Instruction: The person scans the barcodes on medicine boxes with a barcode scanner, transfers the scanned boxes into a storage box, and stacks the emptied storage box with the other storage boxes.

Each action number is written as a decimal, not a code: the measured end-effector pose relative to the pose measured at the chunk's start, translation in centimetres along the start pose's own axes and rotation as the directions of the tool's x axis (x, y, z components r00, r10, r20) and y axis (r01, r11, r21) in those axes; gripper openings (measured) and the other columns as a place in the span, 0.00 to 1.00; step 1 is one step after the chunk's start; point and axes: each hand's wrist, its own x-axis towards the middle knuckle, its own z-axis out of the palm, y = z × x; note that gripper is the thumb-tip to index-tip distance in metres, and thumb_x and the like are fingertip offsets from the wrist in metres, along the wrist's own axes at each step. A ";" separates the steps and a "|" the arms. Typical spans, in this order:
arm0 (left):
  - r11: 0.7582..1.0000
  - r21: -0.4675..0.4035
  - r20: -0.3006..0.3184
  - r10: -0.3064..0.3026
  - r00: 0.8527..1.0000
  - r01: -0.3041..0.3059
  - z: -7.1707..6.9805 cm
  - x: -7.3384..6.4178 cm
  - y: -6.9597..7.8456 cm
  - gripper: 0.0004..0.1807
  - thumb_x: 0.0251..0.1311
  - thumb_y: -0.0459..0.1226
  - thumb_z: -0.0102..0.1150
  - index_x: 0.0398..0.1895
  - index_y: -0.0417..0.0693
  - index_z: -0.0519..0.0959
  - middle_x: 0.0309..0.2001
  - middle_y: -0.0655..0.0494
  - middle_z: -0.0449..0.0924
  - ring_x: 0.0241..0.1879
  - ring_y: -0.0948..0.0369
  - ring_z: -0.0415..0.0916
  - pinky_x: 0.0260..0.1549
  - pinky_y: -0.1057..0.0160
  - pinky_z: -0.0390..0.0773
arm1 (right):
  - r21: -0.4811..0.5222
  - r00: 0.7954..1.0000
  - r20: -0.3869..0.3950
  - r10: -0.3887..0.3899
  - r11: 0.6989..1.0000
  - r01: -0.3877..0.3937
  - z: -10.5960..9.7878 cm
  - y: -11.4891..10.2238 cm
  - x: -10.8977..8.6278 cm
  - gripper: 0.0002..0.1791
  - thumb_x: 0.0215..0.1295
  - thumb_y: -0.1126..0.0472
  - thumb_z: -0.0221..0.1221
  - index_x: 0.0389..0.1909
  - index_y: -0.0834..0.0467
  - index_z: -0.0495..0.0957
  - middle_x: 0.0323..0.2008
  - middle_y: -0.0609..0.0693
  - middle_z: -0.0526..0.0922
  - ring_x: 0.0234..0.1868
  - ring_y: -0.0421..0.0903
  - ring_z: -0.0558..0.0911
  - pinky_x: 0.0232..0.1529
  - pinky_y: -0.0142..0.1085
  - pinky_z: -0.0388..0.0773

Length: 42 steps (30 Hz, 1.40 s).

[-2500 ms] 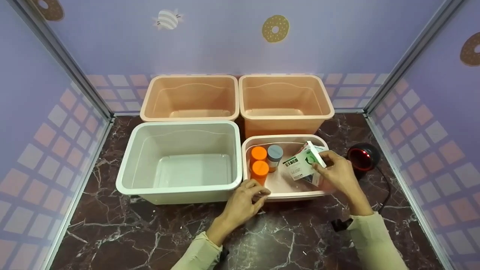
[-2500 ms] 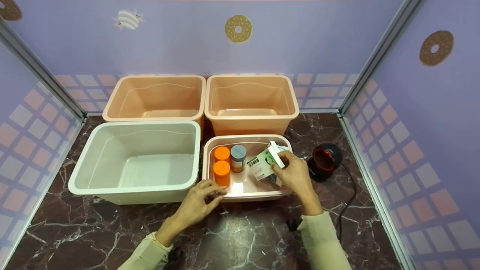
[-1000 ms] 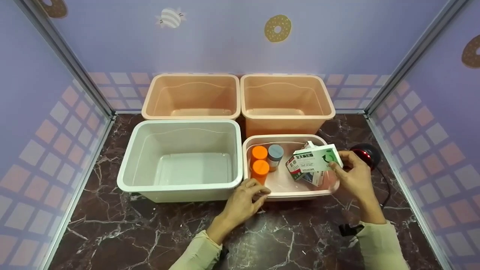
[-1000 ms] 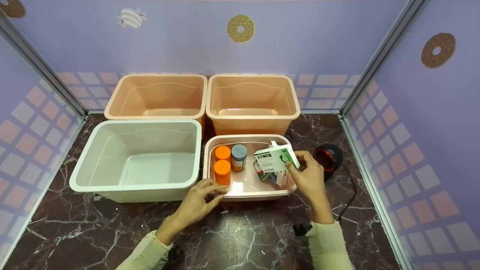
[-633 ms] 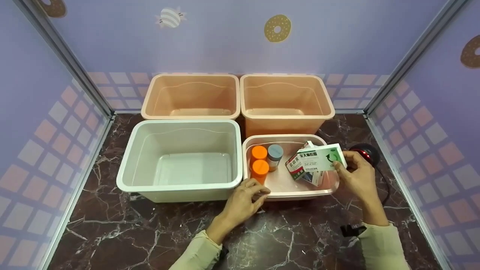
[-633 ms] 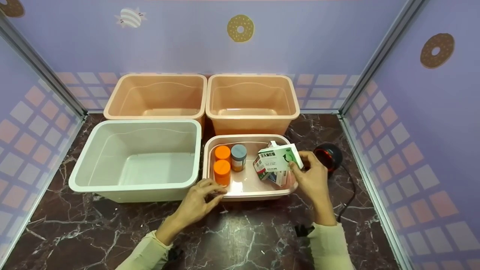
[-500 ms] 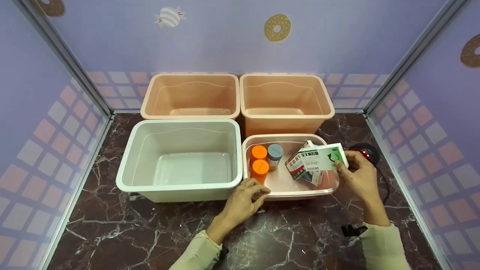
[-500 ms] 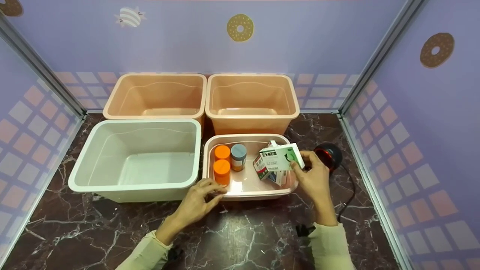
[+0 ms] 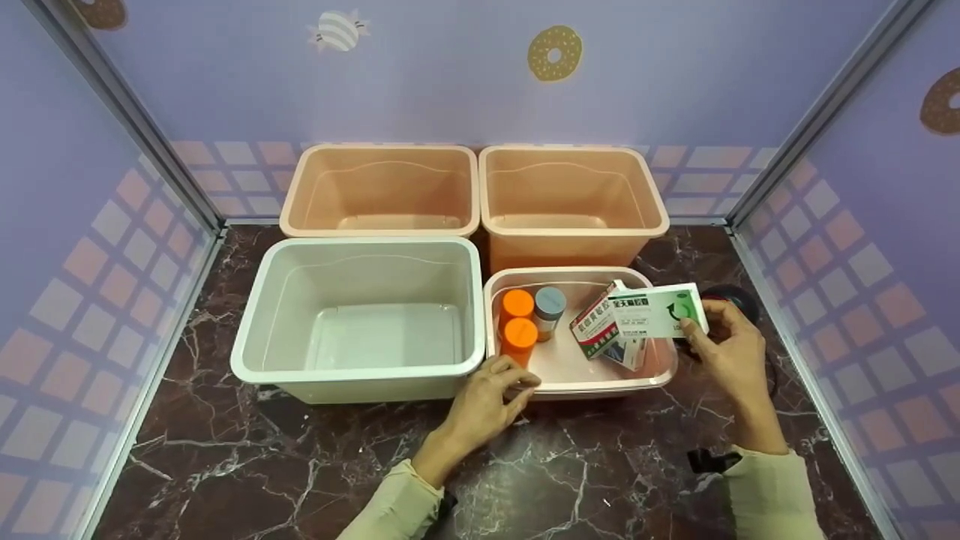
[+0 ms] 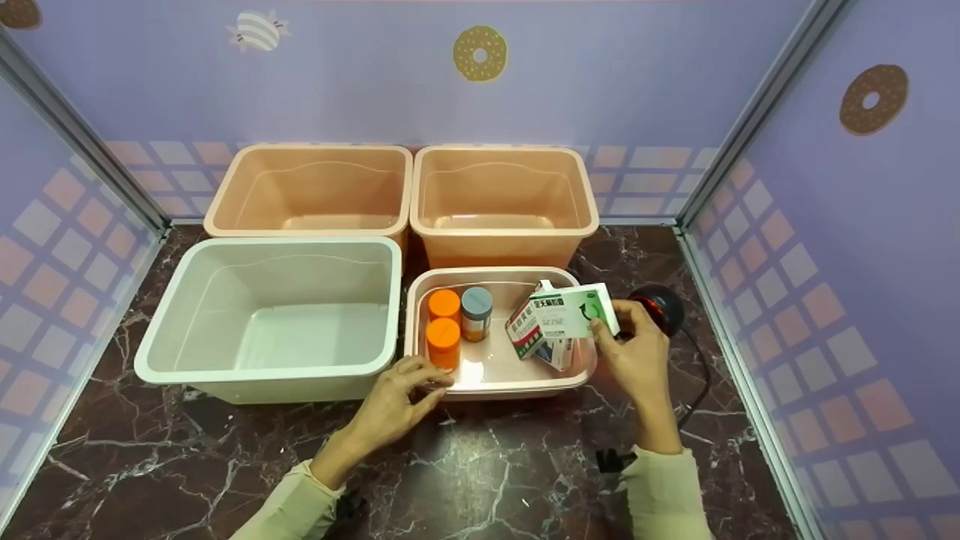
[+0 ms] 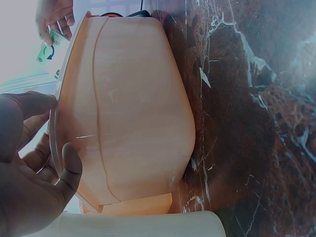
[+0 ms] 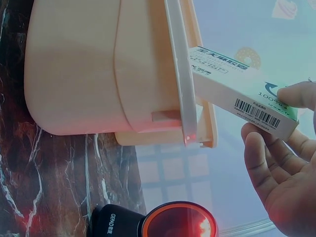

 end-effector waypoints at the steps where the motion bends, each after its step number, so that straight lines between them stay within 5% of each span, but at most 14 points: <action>1: 1.000 -0.003 -0.004 0.005 1.000 -0.005 0.0 0.0 0.0 0.07 0.61 0.39 0.67 0.42 0.54 0.87 0.37 0.61 0.81 0.44 0.61 0.76 0.47 0.65 0.78 | 0.009 1.000 -0.004 0.004 1.000 -0.004 0.0 0.0 0.0 0.16 0.61 0.62 0.68 0.48 0.61 0.81 0.30 0.30 0.80 0.25 0.30 0.80 0.25 0.22 0.77; 18: 0.999 0.003 -0.030 0.032 0.999 -0.032 0.2 -0.1 -0.2 0.06 0.61 0.40 0.67 0.41 0.55 0.86 0.37 0.61 0.81 0.44 0.60 0.77 0.48 0.65 0.78 | 0.102 0.999 -0.022 0.042 0.994 -0.039 -1.8 -3.4 -0.6 0.15 0.63 0.68 0.64 0.49 0.70 0.77 0.30 0.33 0.80 0.30 0.30 0.80 0.27 0.23 0.79; 32: 0.999 -0.020 -0.027 0.025 0.999 -0.025 0.2 -0.1 -0.2 0.07 0.61 0.38 0.68 0.41 0.54 0.87 0.37 0.60 0.80 0.44 0.60 0.76 0.47 0.64 0.78 | 0.169 0.993 -0.078 0.084 0.983 -0.070 -2.6 0.5 0.9 0.14 0.63 0.67 0.65 0.48 0.64 0.78 0.30 0.36 0.82 0.28 0.35 0.82 0.26 0.24 0.79; 42: 1.000 -0.009 -0.011 0.007 1.000 -0.007 0.2 -0.1 -0.2 0.06 0.62 0.40 0.67 0.41 0.55 0.87 0.37 0.61 0.81 0.44 0.61 0.76 0.47 0.65 0.78 | 0.162 0.989 -0.119 0.086 0.985 -0.066 -3.4 0.7 1.3 0.11 0.62 0.66 0.66 0.45 0.58 0.79 0.30 0.35 0.82 0.28 0.32 0.81 0.24 0.23 0.78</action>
